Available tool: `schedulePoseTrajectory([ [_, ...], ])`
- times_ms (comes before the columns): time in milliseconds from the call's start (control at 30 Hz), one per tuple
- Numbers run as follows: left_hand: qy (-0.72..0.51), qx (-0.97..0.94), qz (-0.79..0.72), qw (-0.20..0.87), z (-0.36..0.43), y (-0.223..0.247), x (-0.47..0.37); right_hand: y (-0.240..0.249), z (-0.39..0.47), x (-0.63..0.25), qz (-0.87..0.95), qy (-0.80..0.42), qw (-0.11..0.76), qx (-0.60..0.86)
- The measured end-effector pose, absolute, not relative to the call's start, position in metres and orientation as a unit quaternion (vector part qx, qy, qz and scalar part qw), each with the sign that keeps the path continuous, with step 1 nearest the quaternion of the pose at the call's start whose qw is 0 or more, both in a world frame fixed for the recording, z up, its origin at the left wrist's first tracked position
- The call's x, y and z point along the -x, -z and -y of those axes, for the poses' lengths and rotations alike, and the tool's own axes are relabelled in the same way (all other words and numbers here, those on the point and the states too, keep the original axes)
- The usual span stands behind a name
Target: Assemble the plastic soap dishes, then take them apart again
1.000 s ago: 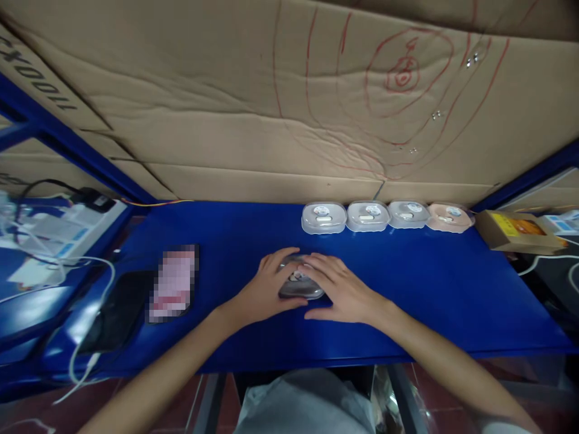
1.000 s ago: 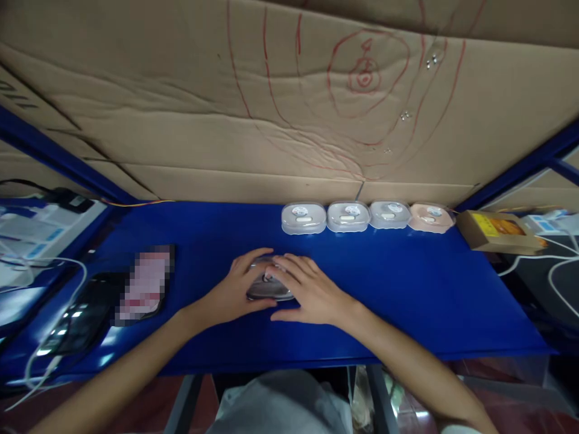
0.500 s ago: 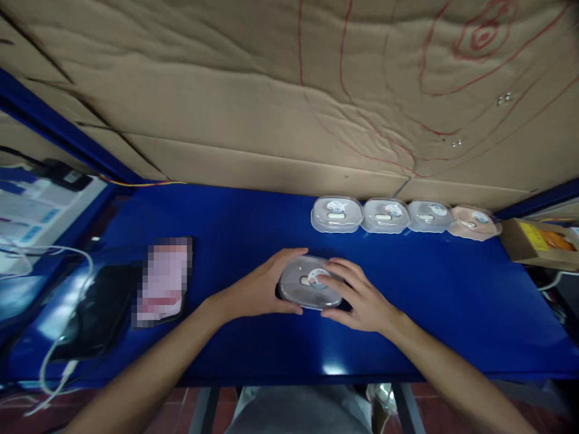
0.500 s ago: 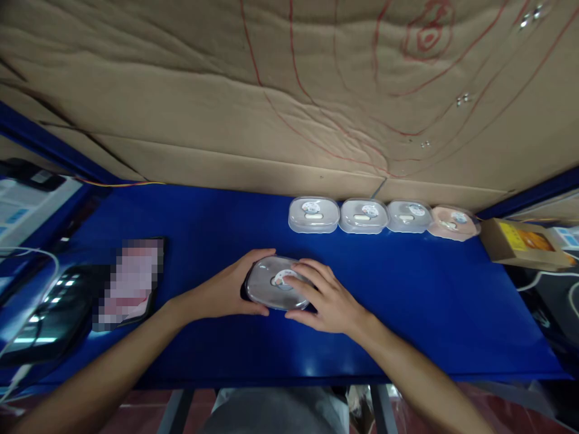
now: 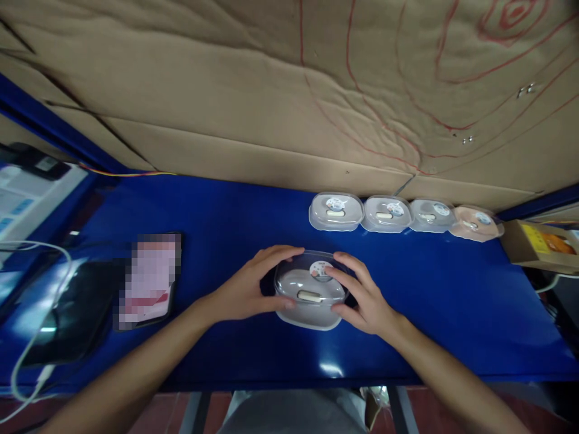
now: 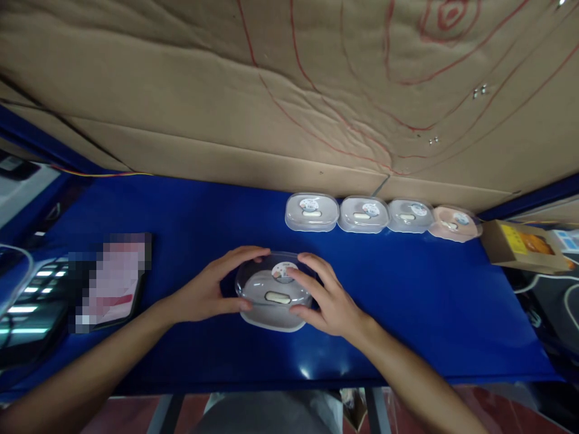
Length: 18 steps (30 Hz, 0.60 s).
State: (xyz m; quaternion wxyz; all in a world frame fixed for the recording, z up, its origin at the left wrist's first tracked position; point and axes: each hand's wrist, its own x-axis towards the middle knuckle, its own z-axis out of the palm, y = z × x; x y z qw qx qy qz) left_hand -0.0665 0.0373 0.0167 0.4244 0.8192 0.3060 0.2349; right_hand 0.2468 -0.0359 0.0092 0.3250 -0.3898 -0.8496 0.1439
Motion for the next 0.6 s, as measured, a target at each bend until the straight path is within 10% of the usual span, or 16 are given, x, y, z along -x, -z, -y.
schedulePoseTrajectory([
  [333, -0.329, -0.744, -0.522, 0.256, -0.089, -0.003, 0.095, -0.011, 0.041, -0.233, 0.901, -0.136, 0.216, 0.35],
  [600, -0.145, -0.805, -0.527, 0.228, -0.149, -0.011, 0.097, -0.011, 0.04, -0.233, 0.895, -0.148, 0.217, 0.361],
])
